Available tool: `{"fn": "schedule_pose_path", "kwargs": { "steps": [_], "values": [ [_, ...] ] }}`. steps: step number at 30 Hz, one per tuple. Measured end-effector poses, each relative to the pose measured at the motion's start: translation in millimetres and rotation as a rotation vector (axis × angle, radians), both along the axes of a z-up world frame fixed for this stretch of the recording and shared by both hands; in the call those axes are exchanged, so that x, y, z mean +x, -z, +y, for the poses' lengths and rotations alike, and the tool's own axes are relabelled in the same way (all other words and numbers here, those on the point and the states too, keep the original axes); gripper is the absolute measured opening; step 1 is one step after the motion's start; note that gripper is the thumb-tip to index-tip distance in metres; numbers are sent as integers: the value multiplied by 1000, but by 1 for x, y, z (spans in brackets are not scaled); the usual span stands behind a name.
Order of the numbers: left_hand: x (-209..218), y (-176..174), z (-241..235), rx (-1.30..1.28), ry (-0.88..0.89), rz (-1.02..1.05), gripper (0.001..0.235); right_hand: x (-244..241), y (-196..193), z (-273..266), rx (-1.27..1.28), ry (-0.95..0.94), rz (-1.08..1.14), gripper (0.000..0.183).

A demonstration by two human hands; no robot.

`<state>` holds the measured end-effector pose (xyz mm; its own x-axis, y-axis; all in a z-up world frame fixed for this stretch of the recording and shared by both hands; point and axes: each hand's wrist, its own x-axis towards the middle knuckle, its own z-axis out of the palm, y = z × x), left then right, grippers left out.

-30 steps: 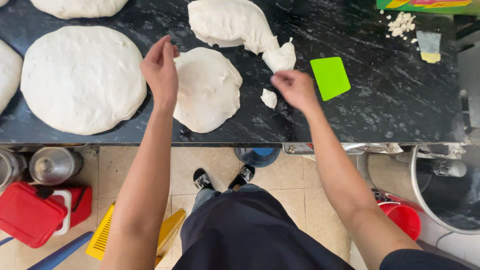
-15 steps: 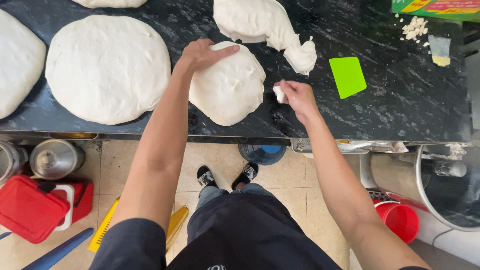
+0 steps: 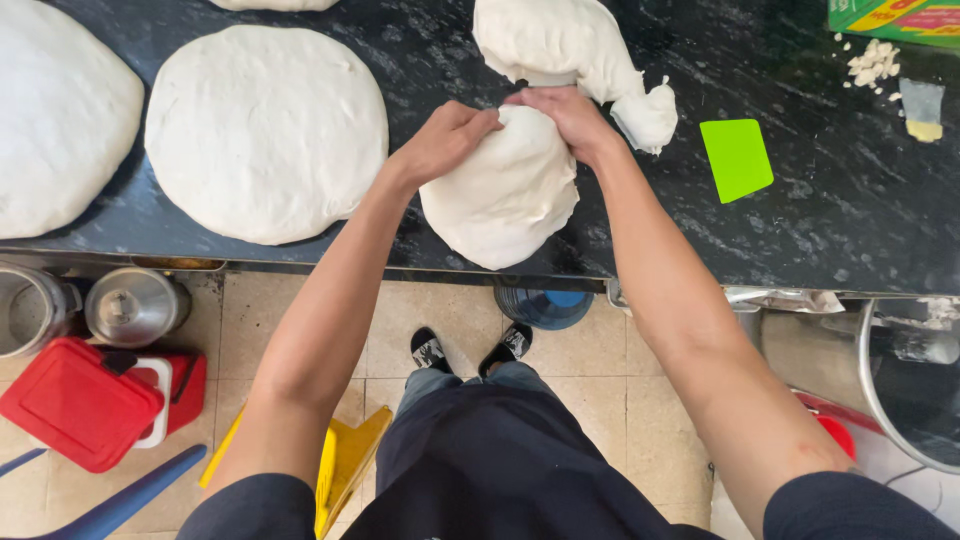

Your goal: The person kneads and shapes multiple portions of dough on a countertop, using hands and a green plastic scraper to cut and fold the dough. The person repeatedly flattens, folds, and rounds the dough pieces, occasionally weighing them on a scale.

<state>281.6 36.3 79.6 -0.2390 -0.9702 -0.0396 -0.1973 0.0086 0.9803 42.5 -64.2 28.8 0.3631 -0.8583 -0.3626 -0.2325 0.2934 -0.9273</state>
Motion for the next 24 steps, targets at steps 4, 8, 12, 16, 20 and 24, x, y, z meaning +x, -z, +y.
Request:
{"fn": "schedule_pose_path", "kwargs": {
  "steps": [4,8,12,16,20,24],
  "values": [
    [22,5,-10,72,121,-17,26,9,-8,-4,236,-165,211,71],
    [28,15,-19,-59,174,-100,22,14,-16,1,81,-255,373,81],
    [25,23,-25,-161,102,-207,24,13,-23,10,21,-241,355,81],
    [28,20,-35,-118,184,-618,26,8,-23,20,-56,-176,378,77],
    [29,5,-44,21,293,-878,22,9,-17,24,-122,-90,410,73],
    [25,1,-23,-101,-19,-784,22,4,-13,28,-181,-13,471,66]
  ]
}}
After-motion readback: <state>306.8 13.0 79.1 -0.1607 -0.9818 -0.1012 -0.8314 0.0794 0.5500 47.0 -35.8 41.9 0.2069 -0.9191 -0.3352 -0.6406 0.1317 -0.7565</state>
